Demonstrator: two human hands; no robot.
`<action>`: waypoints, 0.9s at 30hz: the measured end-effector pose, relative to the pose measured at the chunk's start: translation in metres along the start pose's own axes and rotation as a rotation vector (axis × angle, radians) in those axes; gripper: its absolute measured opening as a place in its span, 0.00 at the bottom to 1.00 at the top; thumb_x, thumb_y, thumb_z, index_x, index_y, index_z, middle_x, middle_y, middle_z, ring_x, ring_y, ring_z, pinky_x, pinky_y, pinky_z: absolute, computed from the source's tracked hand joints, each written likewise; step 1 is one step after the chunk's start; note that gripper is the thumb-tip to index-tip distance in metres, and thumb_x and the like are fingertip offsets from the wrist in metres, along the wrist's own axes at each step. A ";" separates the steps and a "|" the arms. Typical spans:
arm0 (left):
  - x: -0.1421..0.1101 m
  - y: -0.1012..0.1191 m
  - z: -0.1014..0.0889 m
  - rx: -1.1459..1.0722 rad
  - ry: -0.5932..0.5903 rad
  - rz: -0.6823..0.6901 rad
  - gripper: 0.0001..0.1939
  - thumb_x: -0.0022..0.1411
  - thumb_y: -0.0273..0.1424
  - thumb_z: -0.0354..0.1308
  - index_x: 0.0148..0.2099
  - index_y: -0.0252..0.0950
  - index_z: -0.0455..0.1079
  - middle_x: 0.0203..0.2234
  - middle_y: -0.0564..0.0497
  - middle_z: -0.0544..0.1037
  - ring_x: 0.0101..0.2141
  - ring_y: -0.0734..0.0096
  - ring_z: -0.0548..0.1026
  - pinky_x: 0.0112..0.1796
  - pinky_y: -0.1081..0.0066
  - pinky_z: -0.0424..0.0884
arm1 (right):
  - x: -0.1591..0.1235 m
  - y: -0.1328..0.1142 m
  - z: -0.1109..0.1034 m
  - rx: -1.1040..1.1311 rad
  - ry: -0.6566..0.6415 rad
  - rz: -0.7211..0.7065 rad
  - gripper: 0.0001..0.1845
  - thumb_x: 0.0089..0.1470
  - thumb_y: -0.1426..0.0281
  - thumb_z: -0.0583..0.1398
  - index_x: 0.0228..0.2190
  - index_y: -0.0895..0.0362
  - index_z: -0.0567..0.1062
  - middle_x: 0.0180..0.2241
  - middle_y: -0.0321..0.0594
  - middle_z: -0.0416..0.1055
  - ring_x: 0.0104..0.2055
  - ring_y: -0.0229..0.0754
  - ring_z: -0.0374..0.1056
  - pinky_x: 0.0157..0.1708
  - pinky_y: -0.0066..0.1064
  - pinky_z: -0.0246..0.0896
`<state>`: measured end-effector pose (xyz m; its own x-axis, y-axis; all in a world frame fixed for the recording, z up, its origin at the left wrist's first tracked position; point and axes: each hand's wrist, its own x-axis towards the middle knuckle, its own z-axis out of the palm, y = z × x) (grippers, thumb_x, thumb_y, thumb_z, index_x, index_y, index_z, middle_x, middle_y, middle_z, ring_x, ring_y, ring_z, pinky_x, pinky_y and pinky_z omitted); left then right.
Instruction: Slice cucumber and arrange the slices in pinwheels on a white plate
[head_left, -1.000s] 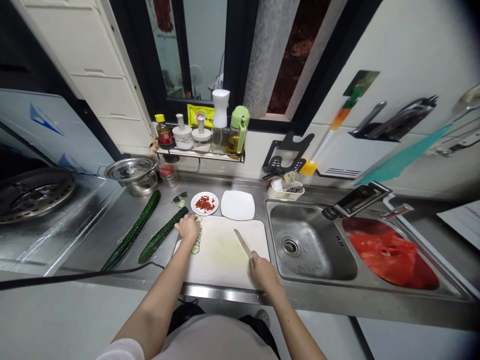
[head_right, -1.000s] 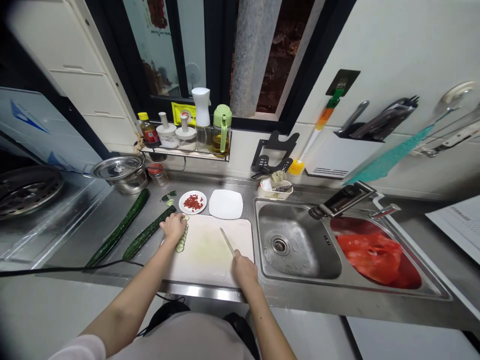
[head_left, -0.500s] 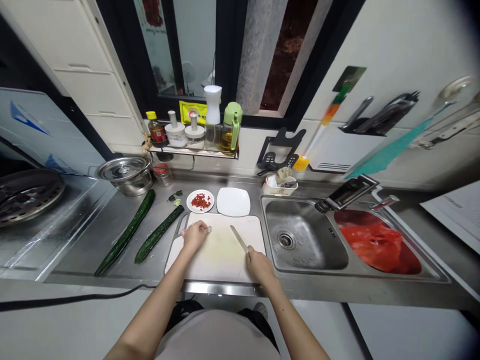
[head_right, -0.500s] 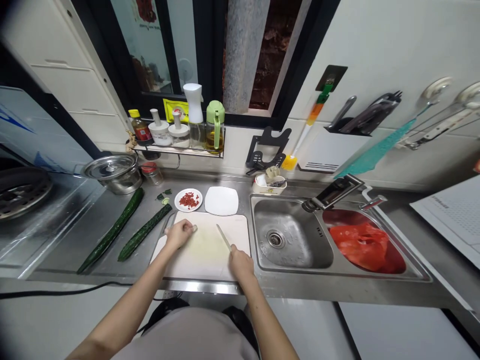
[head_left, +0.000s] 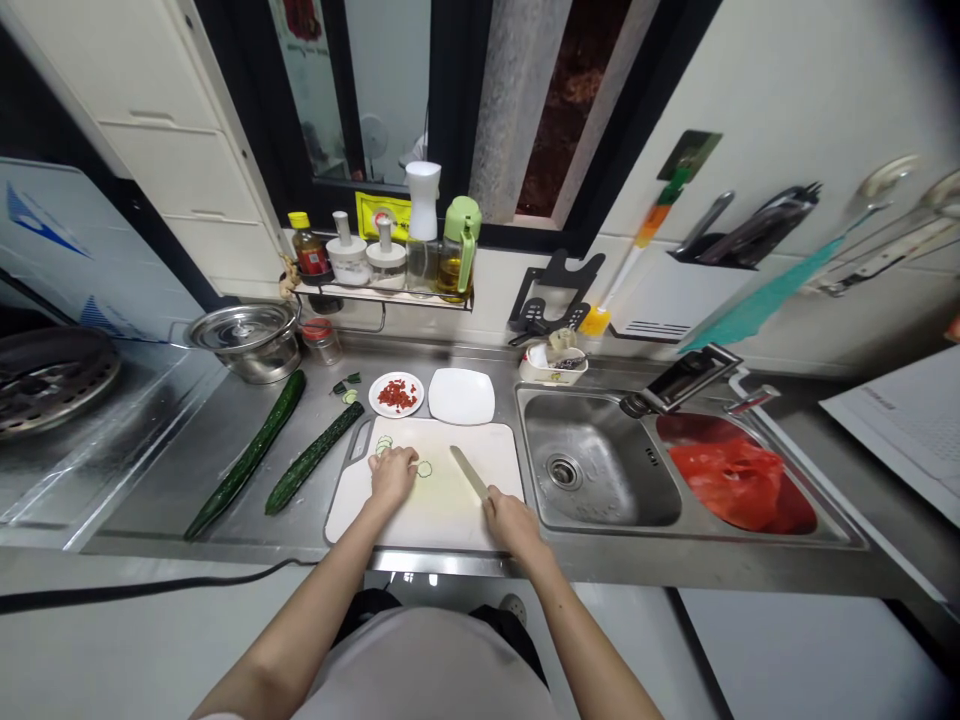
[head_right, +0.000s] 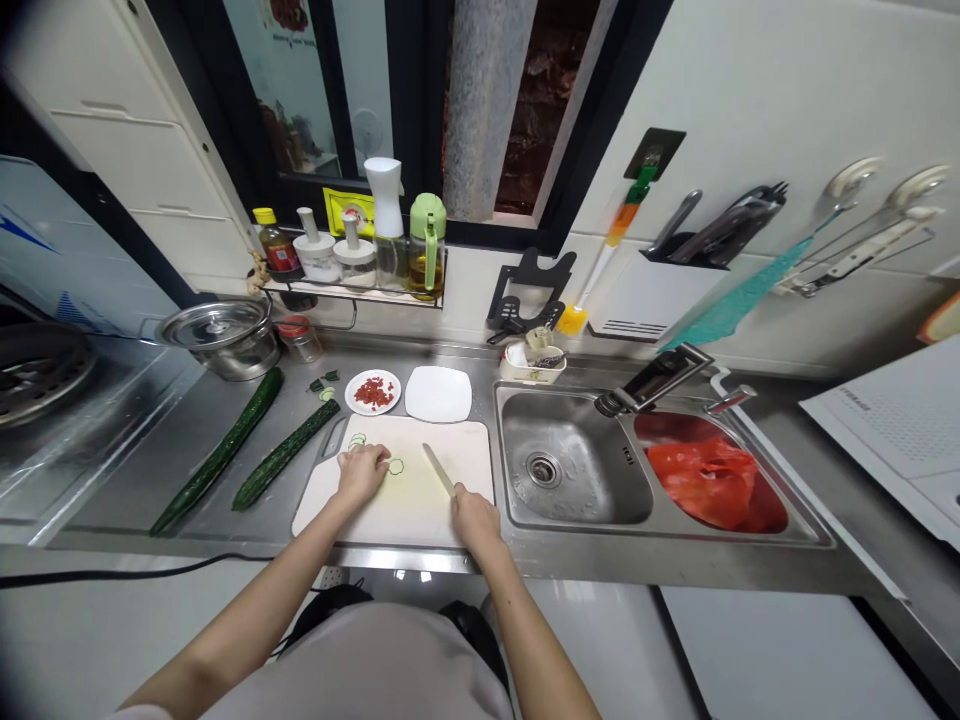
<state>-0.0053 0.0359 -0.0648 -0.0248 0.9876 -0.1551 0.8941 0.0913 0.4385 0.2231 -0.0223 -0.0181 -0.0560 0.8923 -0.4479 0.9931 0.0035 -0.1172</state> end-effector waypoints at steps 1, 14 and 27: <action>-0.001 -0.001 0.000 -0.003 -0.004 -0.004 0.10 0.60 0.31 0.53 0.42 0.42 0.73 0.41 0.47 0.78 0.47 0.56 0.68 0.46 0.58 0.54 | -0.004 -0.002 0.001 -0.003 -0.004 -0.020 0.17 0.64 0.67 0.44 0.46 0.55 0.68 0.40 0.48 0.75 0.43 0.48 0.72 0.38 0.33 0.58; -0.010 0.003 0.000 -0.003 -0.044 -0.011 0.13 0.60 0.34 0.55 0.47 0.45 0.73 0.46 0.47 0.73 0.50 0.55 0.65 0.47 0.57 0.54 | -0.025 -0.026 0.011 -0.065 -0.047 -0.108 0.15 0.62 0.72 0.45 0.45 0.57 0.68 0.37 0.50 0.76 0.42 0.50 0.72 0.38 0.35 0.58; -0.009 0.001 0.001 0.007 -0.045 0.016 0.13 0.61 0.35 0.54 0.46 0.45 0.74 0.46 0.46 0.73 0.50 0.55 0.64 0.47 0.56 0.53 | -0.020 -0.032 0.004 -0.103 -0.116 -0.167 0.19 0.56 0.79 0.47 0.48 0.61 0.66 0.39 0.54 0.75 0.44 0.52 0.72 0.37 0.36 0.62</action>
<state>-0.0039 0.0266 -0.0643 0.0091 0.9821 -0.1881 0.8972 0.0750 0.4352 0.1917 -0.0425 -0.0089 -0.2260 0.8179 -0.5291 0.9740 0.1980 -0.1101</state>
